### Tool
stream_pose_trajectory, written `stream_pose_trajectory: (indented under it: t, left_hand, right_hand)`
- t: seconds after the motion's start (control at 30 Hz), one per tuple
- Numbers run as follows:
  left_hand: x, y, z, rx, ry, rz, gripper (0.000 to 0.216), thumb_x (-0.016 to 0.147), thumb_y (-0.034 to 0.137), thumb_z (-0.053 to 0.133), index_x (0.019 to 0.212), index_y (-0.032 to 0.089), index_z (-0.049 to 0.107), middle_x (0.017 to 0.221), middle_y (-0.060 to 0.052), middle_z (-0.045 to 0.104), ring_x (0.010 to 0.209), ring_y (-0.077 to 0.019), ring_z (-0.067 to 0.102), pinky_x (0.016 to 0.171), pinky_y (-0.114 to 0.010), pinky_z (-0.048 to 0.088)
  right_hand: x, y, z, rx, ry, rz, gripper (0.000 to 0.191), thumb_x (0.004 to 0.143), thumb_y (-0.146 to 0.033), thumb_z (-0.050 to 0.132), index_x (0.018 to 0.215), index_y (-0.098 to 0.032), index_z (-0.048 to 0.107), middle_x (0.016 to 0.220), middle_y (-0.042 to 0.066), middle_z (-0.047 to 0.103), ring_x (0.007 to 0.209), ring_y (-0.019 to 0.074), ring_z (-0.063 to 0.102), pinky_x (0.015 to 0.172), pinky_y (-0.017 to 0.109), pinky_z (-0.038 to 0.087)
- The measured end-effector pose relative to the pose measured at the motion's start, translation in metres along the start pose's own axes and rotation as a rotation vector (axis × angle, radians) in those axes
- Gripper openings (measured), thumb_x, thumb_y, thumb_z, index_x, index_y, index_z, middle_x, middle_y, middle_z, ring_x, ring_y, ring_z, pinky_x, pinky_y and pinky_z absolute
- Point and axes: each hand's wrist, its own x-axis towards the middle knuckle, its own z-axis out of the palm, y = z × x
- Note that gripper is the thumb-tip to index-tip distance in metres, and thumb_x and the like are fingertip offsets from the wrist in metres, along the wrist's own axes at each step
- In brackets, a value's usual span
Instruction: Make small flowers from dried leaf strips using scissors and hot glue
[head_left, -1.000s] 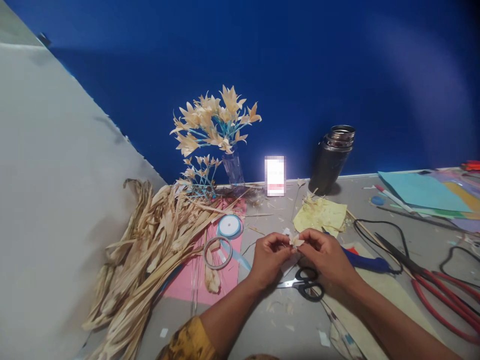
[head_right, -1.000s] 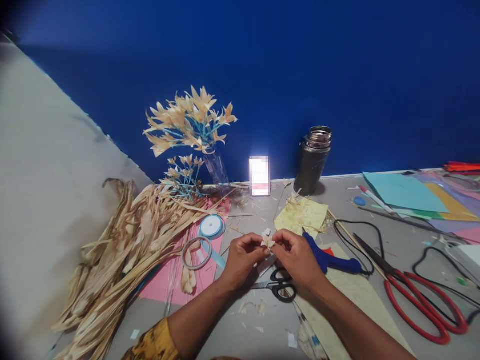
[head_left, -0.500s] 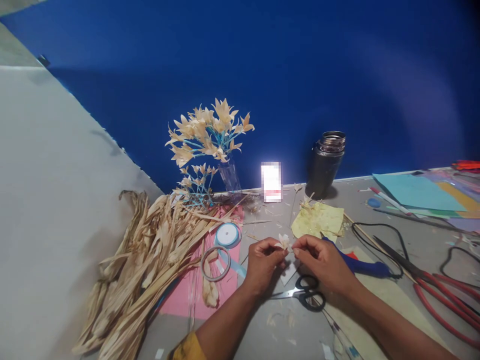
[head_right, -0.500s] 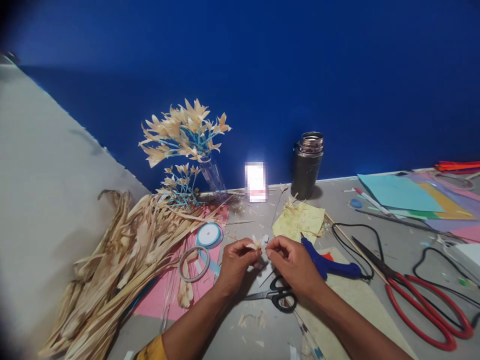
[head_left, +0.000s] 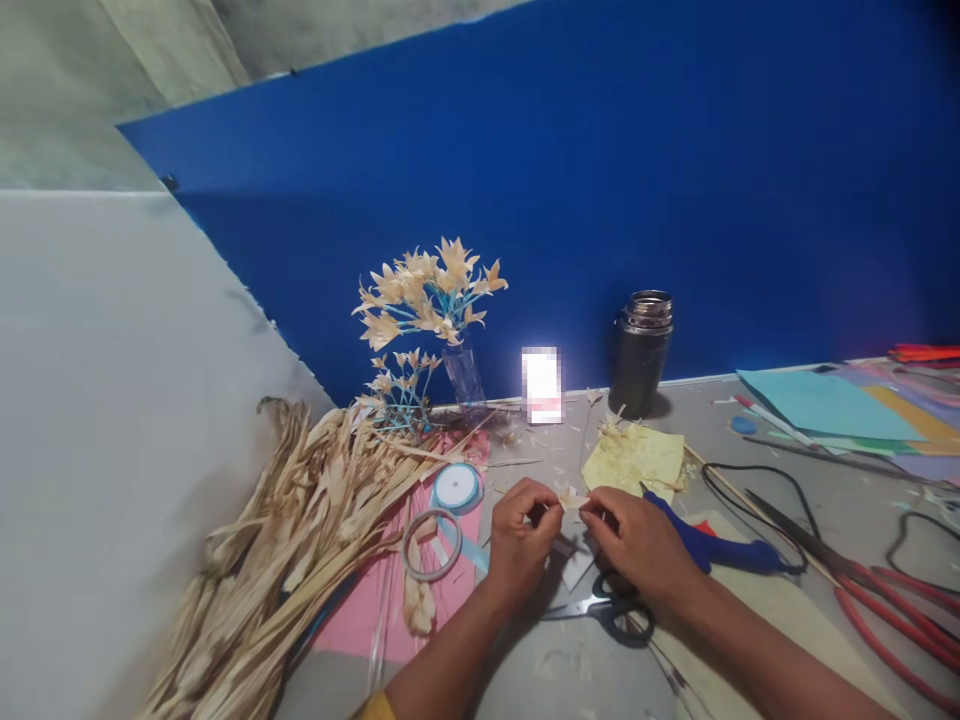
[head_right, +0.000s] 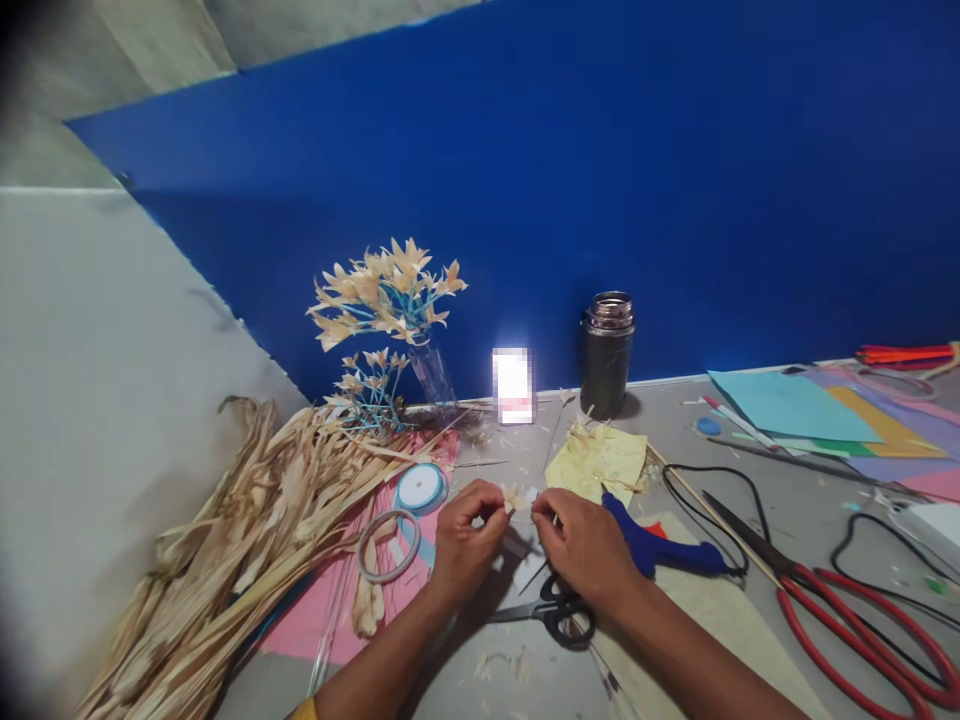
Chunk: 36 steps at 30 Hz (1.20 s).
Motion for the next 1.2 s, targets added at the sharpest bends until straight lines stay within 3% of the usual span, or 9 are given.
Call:
stream_pose_trajectory:
  t: [0.2,0.27,0.4,0.63,0.73,0.8,0.97,1.07,1.2]
  left_hand:
    - [0.005,-0.013,0.004,-0.304,-0.017,-0.304,0.022,0.073,0.036,0.079,0.069,0.018,0.067,0.06,0.003,0.056,0.044,-0.0103,0.049,0.048,-0.024,0.036]
    - [0.006,-0.015,0.005,-0.311,-0.013,-0.325,0.026,0.072,0.039,0.081,0.07,0.018,0.066,0.057,0.003,0.055,0.043,-0.0101,0.049,0.047,-0.024,0.036]
    - [0.005,-0.012,0.004,-0.231,0.02,-0.243,0.016,0.075,0.03,0.077,0.069,0.018,0.067,0.065,0.002,0.057,0.049,-0.0101,0.049,0.052,-0.024,0.037]
    - [0.004,-0.013,-0.001,0.079,-0.007,0.065,0.013,0.084,0.016,0.064,0.075,0.02,0.072,0.074,-0.002,0.065,0.073,-0.0181,0.057,0.073,-0.028,0.041]
    - [0.005,-0.015,-0.001,0.098,-0.015,0.105,0.014,0.085,0.016,0.062,0.075,0.02,0.071,0.078,-0.003,0.066,0.078,-0.0185,0.059,0.075,-0.029,0.042]
    - [0.007,-0.014,-0.001,0.053,0.008,0.058,0.014,0.084,0.018,0.064,0.071,0.02,0.068,0.074,-0.002,0.064,0.073,-0.0169,0.058,0.072,-0.028,0.042]
    - [0.027,0.02,-0.024,-0.367,0.21,-0.339,0.018,0.07,0.027,0.075,0.073,0.02,0.059,0.052,0.008,0.05,0.044,-0.0088,0.042,0.047,-0.021,0.03]
    - [0.035,0.06,-0.056,-0.642,0.301,-0.383,0.033,0.061,0.024,0.083,0.071,0.02,0.051,0.055,0.009,0.052,0.043,-0.0047,0.04,0.045,-0.017,0.029]
    - [0.019,0.092,-0.091,-0.641,0.215,-0.42,0.034,0.058,0.019,0.087,0.072,0.017,0.056,0.065,0.007,0.06,0.042,-0.0019,0.041,0.045,-0.016,0.034]
  right_hand:
    - [-0.002,0.003,0.004,-0.074,-0.038,-0.073,0.017,0.092,-0.027,0.051,0.083,-0.024,0.066,0.081,0.004,0.074,0.072,0.0223,0.066,0.068,0.032,0.042]
    - [-0.003,0.003,0.005,-0.098,-0.056,-0.104,0.018,0.093,-0.026,0.051,0.084,-0.024,0.066,0.082,0.004,0.074,0.075,0.0229,0.067,0.07,0.032,0.043]
    - [-0.004,0.004,0.009,-0.139,-0.095,-0.161,0.017,0.094,-0.024,0.051,0.084,-0.024,0.065,0.083,0.003,0.074,0.078,0.0228,0.068,0.071,0.032,0.042]
    - [-0.004,0.005,0.007,-0.22,-0.117,-0.226,0.018,0.095,-0.021,0.051,0.085,-0.023,0.065,0.083,0.004,0.074,0.079,0.0229,0.068,0.071,0.032,0.041]
    - [-0.003,0.006,0.007,-0.24,-0.108,-0.237,0.02,0.096,-0.019,0.049,0.085,-0.022,0.065,0.083,0.005,0.074,0.078,0.0228,0.068,0.07,0.032,0.041]
    - [-0.003,0.008,0.008,-0.242,-0.108,-0.242,0.019,0.095,-0.019,0.05,0.085,-0.022,0.066,0.083,0.006,0.074,0.078,0.0228,0.068,0.07,0.032,0.041]
    - [-0.004,0.012,0.008,-0.224,-0.096,-0.23,0.019,0.097,-0.02,0.05,0.089,-0.021,0.067,0.086,0.006,0.074,0.081,0.024,0.069,0.072,0.033,0.043]
    - [-0.006,0.012,0.007,-0.174,-0.015,-0.244,0.02,0.099,-0.024,0.049,0.09,-0.021,0.067,0.085,0.005,0.074,0.078,0.0225,0.069,0.07,0.032,0.045]
    - [-0.01,0.008,0.006,-0.111,0.117,-0.251,0.018,0.1,-0.026,0.051,0.091,-0.022,0.066,0.08,0.003,0.073,0.068,0.0185,0.067,0.065,0.029,0.046]
